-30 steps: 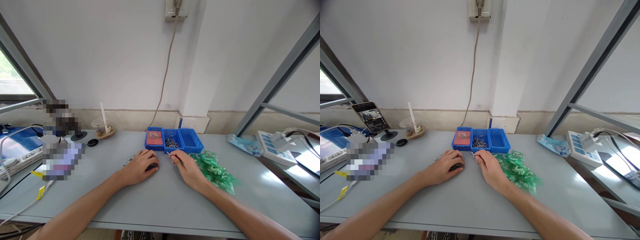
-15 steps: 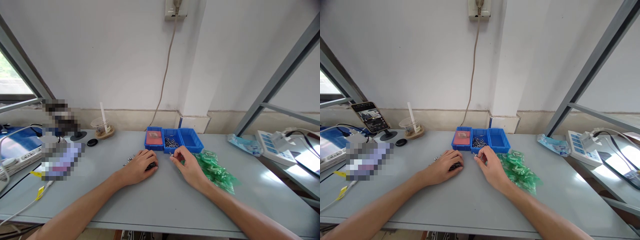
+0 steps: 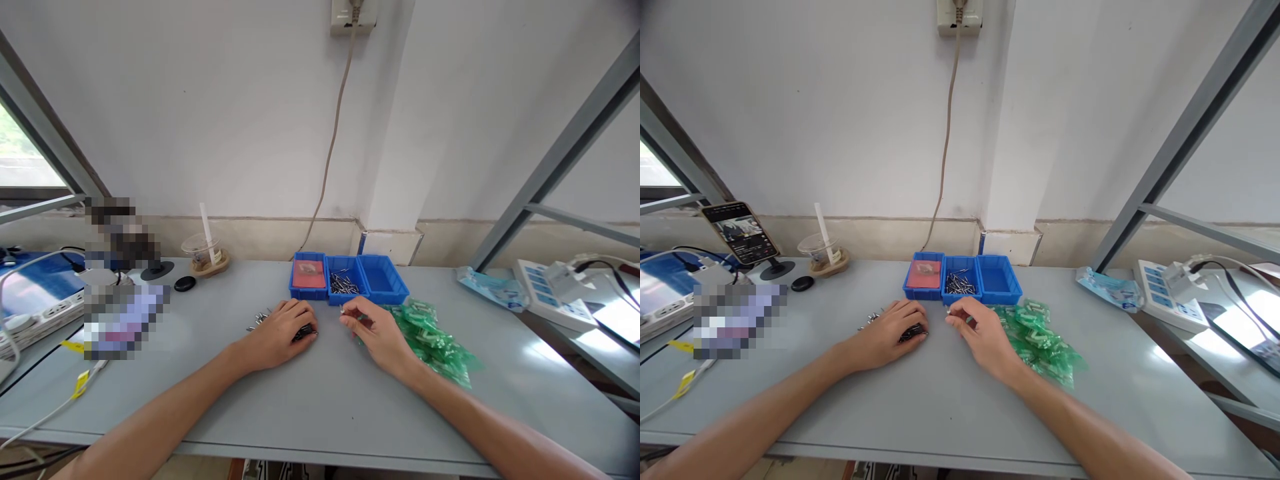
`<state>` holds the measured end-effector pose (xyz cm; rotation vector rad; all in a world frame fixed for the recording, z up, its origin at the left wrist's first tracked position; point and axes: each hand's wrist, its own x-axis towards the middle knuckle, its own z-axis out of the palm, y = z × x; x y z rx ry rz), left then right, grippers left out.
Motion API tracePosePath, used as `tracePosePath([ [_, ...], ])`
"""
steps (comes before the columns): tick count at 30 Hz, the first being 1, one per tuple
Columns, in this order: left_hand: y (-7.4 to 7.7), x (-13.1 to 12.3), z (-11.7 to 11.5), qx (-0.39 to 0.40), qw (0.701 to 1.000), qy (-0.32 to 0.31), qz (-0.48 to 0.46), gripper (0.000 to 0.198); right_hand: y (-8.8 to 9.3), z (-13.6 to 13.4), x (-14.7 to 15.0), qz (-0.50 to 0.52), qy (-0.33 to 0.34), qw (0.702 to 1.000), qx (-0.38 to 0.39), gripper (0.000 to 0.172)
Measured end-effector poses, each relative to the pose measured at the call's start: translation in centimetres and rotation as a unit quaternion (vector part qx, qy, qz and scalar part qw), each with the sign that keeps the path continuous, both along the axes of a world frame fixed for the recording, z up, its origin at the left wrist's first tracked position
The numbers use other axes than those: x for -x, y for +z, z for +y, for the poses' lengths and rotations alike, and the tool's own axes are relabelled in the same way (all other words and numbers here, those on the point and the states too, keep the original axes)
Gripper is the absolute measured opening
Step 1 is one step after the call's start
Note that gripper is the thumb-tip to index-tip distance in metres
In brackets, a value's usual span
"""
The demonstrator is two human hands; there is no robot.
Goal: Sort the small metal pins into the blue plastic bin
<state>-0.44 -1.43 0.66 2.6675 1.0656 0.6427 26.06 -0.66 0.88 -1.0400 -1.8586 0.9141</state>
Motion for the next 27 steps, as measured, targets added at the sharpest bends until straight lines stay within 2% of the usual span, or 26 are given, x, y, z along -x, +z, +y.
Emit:
tracePosePath([
  [4, -0.21, -0.02, 0.08, -0.006, 1.000, -0.004, 0.000, 0.006, -0.44, 0.10, 0.07, 0.045, 0.041, 0.996, 0.068, 0.032],
  [9, -0.40, -0.05, 0.18, -0.009, 1.000, -0.008, 0.001, 0.007, -0.48, 0.16, 0.05, 0.071, 0.049, 0.992, 0.088, 0.032],
  [15, -0.57, -0.25, 0.13, -0.010, 1.000, -0.010, -0.002, 0.009, -0.26, 0.03, 0.22, 0.066, 0.025, 0.994, 0.078, 0.029],
  [23, -0.73, -0.29, 0.22, 0.000, 1.000, -0.013, -0.006, 0.008, -0.13, -0.29, 0.29, 0.038, -0.023, 0.999, 0.022, 0.018],
  [27, -0.68, -0.29, 0.16, 0.014, 1.000, -0.010, -0.016, 0.008, -0.07, -0.17, 0.34, 0.042, -0.025, 0.998, 0.030, 0.020],
])
